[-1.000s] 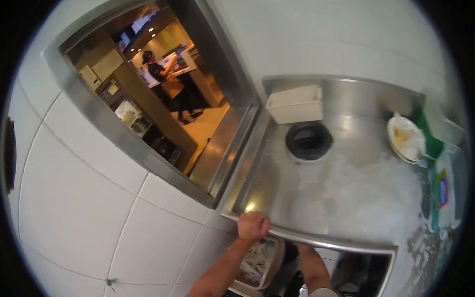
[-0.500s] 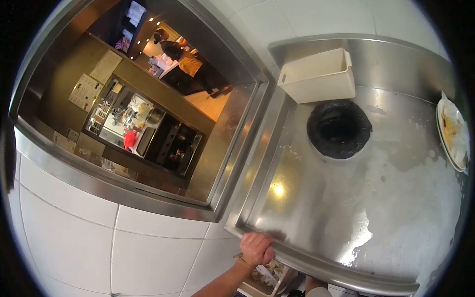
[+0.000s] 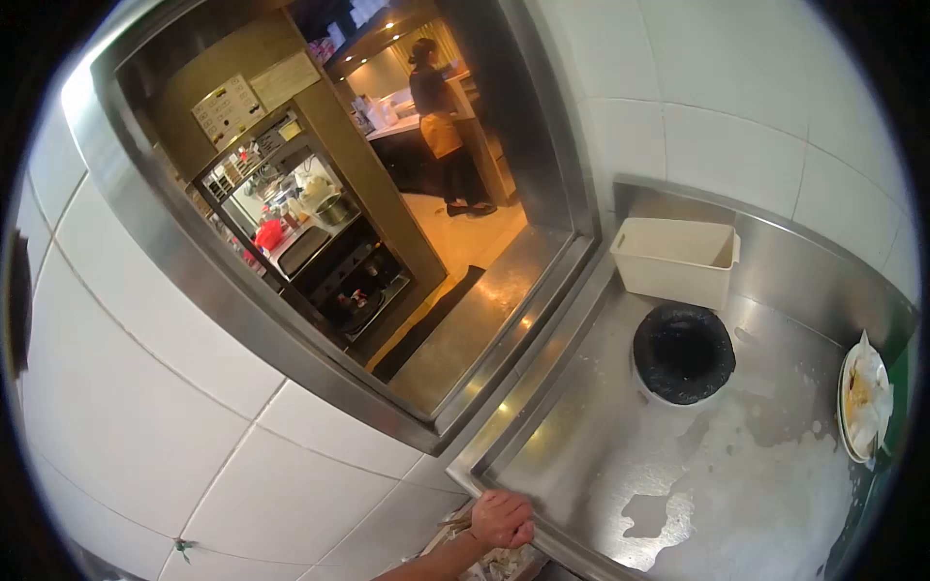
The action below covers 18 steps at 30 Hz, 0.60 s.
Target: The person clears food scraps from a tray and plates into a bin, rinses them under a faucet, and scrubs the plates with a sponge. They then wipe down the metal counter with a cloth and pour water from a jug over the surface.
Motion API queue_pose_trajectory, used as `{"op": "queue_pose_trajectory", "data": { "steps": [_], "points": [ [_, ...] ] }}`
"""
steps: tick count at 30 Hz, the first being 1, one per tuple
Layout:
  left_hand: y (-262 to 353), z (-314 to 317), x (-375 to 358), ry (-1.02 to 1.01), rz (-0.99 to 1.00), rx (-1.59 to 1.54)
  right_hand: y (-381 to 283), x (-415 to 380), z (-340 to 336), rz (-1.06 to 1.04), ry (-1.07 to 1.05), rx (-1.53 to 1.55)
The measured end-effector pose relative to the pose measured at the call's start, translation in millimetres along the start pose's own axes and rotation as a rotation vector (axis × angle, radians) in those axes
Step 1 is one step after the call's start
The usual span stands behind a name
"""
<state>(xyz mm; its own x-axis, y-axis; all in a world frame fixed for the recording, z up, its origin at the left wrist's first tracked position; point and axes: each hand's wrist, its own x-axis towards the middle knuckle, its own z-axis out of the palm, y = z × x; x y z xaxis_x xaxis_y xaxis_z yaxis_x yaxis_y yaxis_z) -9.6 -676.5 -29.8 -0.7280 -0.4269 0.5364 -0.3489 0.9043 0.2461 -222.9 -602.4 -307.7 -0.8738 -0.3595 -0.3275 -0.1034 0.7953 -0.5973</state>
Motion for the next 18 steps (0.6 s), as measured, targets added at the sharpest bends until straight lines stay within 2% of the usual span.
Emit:
{"op": "queue_pose_trajectory", "data": {
  "steps": [9,18],
  "points": [
    [2,1,-2,0.029,-0.018,-0.01,-18,18,0,0.158,0.03,0.548],
    [1,2,-3,0.09,-0.006,-0.025,-37,19,-7,0.352,-0.018,1.307]
  ]
}}
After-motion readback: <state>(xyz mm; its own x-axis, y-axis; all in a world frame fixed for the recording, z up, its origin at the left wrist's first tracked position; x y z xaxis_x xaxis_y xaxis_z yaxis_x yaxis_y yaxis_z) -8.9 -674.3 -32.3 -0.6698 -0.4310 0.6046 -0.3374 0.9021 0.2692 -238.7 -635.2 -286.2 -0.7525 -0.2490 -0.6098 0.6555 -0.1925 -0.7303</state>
